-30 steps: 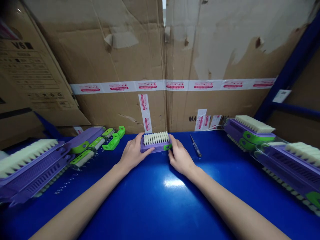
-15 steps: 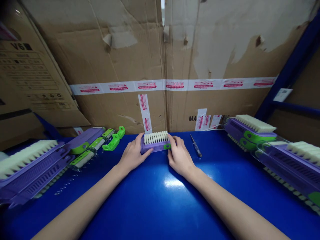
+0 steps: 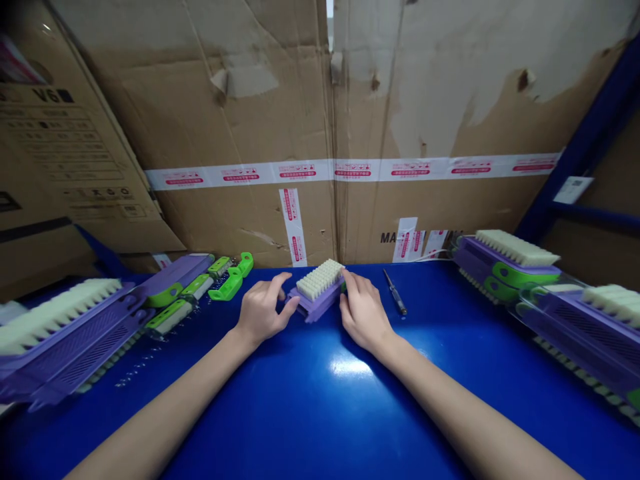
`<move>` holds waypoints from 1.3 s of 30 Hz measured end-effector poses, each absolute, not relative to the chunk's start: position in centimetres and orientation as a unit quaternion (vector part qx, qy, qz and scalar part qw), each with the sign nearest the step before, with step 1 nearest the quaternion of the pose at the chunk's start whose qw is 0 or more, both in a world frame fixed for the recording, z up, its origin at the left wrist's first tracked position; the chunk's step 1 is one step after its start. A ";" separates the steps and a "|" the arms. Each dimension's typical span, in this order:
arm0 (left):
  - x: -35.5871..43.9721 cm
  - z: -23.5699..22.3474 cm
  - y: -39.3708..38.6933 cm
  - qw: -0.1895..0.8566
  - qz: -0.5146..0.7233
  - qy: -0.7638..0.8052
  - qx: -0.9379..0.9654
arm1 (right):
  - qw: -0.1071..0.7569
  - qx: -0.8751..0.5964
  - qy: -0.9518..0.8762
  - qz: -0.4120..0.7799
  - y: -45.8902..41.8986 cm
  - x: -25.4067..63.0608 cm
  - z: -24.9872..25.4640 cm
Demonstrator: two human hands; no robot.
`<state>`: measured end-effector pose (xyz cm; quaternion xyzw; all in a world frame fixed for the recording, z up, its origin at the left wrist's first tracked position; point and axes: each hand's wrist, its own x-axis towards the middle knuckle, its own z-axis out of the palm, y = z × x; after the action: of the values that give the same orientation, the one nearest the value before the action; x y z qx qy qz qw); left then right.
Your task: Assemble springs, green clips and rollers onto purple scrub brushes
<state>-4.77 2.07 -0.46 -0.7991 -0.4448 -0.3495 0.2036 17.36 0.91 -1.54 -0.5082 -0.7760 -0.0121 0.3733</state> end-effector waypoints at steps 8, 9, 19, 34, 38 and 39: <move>-4.9 -0.5 2.2 0.215 -0.345 -0.453 -0.793 | 0.530 -0.574 -0.617 0.092 1.7 18.4 -1.4; -4.8 -0.5 2.3 0.208 -0.340 -0.447 -0.801 | 0.523 -0.576 -0.618 0.113 1.6 18.4 -1.3; -4.7 0.0 2.1 0.177 -0.329 -0.362 -0.854 | 0.410 -0.473 -0.729 0.278 0.7 18.0 -0.7; -4.3 0.0 1.9 0.155 -0.282 -0.412 -0.853 | 0.357 -0.511 -0.777 0.087 0.4 17.3 -1.1; -4.3 -0.1 1.9 0.209 -0.277 -0.447 -0.825 | 0.381 -0.547 -0.738 0.100 0.9 17.5 -1.6; -4.3 -0.1 1.9 0.222 -0.274 -0.451 -0.820 | 0.383 -0.555 -0.731 0.106 1.0 17.5 -1.7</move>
<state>-4.27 1.91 -0.13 -0.8198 -0.4510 -0.2742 0.2219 17.50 0.97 -1.71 -0.5549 -0.7312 0.1055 0.3826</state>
